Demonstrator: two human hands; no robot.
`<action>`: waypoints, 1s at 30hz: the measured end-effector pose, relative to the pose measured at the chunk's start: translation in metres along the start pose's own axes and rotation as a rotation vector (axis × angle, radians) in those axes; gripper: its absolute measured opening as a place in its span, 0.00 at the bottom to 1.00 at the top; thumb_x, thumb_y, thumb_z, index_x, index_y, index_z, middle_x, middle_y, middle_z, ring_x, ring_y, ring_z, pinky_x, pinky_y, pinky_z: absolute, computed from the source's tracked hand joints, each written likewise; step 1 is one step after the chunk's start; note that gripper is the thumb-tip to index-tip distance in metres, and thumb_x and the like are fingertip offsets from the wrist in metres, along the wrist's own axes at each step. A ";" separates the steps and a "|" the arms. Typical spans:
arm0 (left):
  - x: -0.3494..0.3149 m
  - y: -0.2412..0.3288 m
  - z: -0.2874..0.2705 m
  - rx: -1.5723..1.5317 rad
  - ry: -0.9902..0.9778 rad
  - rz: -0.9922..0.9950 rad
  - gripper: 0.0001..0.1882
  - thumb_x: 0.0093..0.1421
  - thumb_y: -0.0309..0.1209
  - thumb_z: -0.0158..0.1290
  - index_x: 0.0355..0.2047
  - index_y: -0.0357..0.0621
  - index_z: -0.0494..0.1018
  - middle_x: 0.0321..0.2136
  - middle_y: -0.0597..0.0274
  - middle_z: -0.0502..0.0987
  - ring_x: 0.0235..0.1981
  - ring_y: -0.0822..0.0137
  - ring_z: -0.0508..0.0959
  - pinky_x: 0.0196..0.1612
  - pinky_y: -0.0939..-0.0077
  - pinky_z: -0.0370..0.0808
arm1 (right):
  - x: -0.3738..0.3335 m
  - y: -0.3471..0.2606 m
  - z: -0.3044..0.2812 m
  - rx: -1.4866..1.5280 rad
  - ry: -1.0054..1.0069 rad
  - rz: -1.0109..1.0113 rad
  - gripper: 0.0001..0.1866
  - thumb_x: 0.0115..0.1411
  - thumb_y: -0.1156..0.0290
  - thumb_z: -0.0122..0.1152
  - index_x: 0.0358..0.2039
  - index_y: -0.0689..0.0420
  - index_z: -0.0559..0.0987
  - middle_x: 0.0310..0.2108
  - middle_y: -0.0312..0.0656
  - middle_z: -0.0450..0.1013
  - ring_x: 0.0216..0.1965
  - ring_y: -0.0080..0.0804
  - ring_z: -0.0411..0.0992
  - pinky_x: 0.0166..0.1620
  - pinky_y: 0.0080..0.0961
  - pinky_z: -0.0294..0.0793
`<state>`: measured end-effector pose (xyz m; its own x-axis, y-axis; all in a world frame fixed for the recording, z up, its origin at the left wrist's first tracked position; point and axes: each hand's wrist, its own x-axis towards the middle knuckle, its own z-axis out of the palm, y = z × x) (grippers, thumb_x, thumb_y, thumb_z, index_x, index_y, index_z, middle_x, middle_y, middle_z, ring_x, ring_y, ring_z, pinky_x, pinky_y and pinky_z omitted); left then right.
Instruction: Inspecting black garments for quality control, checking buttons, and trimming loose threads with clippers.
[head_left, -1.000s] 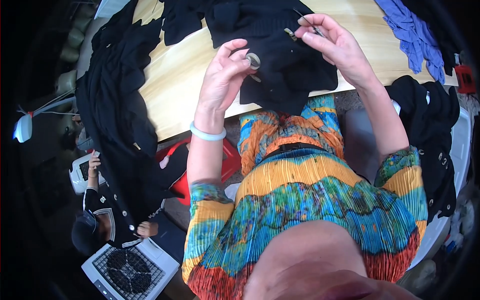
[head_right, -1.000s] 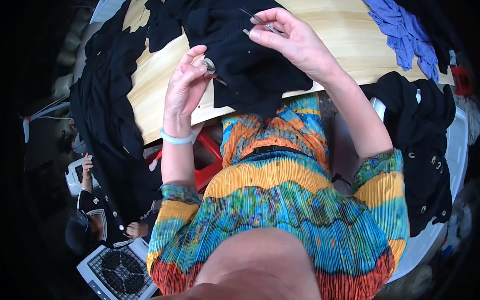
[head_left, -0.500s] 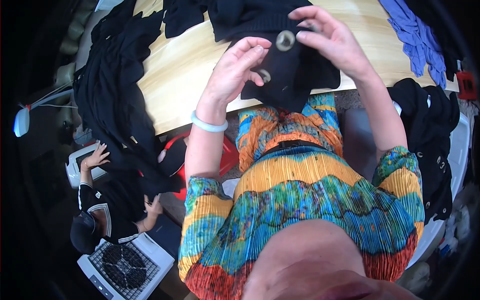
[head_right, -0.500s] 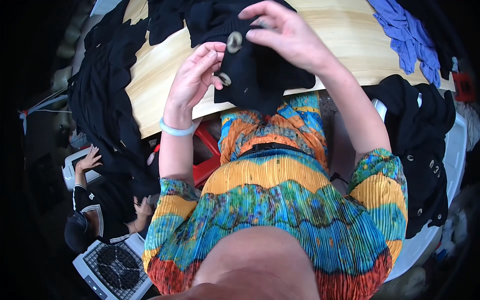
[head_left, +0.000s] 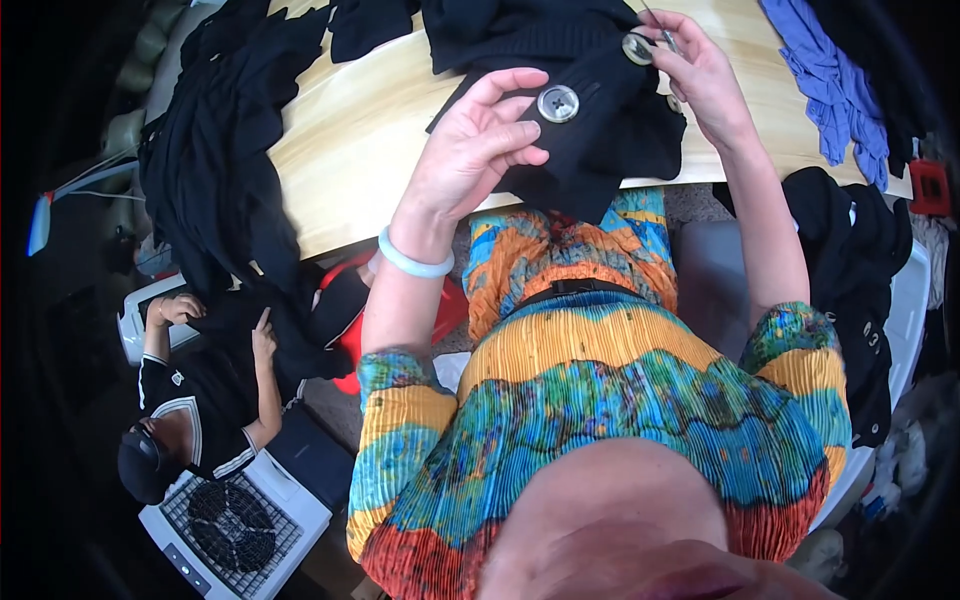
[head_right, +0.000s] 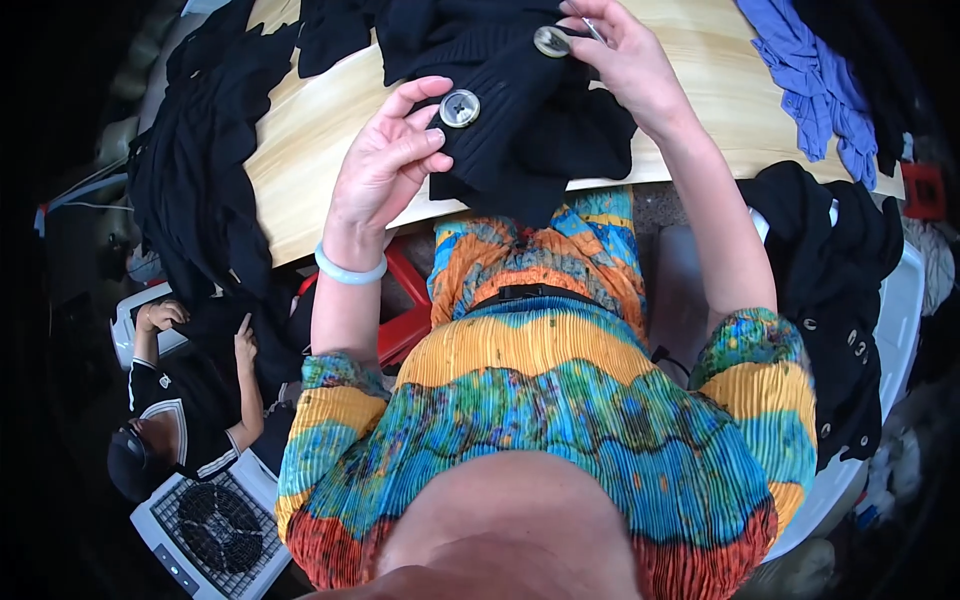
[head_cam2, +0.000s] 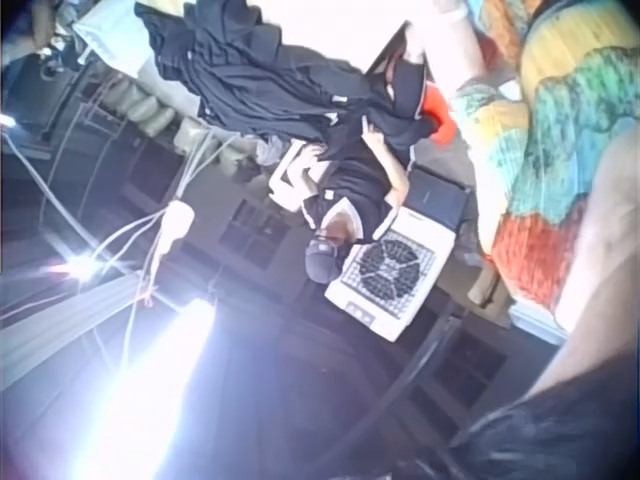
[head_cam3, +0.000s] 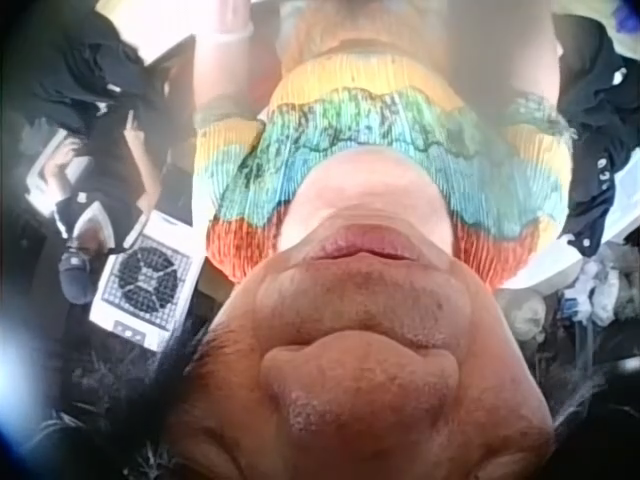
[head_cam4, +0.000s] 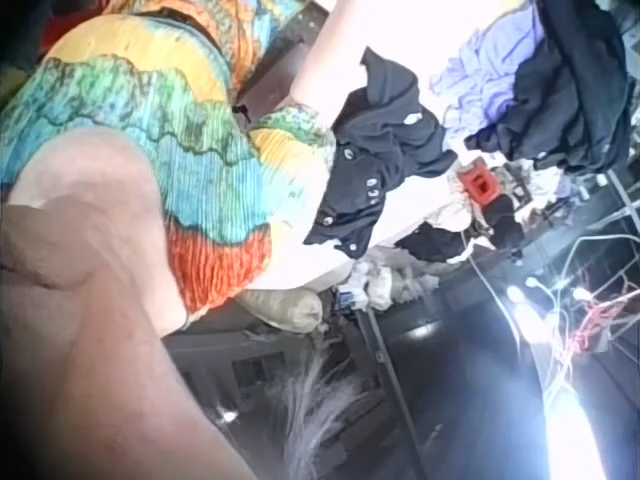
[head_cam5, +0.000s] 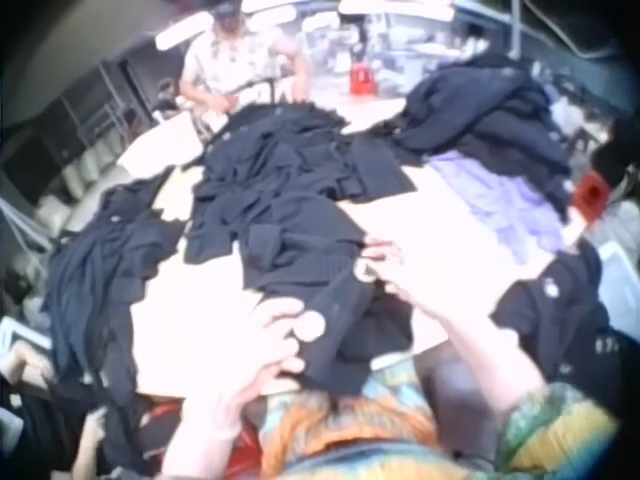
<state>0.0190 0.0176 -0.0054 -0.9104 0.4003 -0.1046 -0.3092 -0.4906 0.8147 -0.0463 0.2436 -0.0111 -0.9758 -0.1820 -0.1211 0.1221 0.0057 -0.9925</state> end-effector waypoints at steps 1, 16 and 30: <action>0.000 0.001 0.002 0.001 0.001 0.002 0.20 0.52 0.15 0.45 0.46 0.35 0.61 0.38 0.54 0.71 0.30 0.72 0.75 0.32 0.85 0.77 | 0.000 0.002 0.002 -0.251 0.138 -0.062 0.20 0.50 0.70 0.57 0.45 0.57 0.67 0.29 0.30 0.68 0.23 0.14 0.64 0.23 0.08 0.62; 0.002 -0.004 0.021 0.135 0.107 -0.009 0.16 0.54 0.17 0.42 0.45 0.37 0.63 0.42 0.56 0.69 0.38 0.72 0.73 0.34 0.82 0.76 | -0.029 -0.010 0.018 -0.117 -0.338 -0.423 0.16 0.49 0.80 0.53 0.41 0.64 0.68 0.36 0.40 0.70 0.41 0.24 0.69 0.45 0.19 0.67; 0.008 -0.005 0.018 0.271 0.120 -0.079 0.18 0.52 0.18 0.37 0.43 0.36 0.66 0.40 0.58 0.70 0.38 0.72 0.72 0.31 0.83 0.76 | -0.018 0.006 0.024 -0.260 -0.344 -0.491 0.14 0.52 0.76 0.54 0.40 0.60 0.67 0.29 0.38 0.70 0.34 0.21 0.69 0.40 0.18 0.68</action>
<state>0.0185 0.0368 -0.0001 -0.9174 0.3268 -0.2271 -0.3104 -0.2303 0.9223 -0.0234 0.2230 -0.0144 -0.7882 -0.5278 0.3167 -0.4128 0.0717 -0.9080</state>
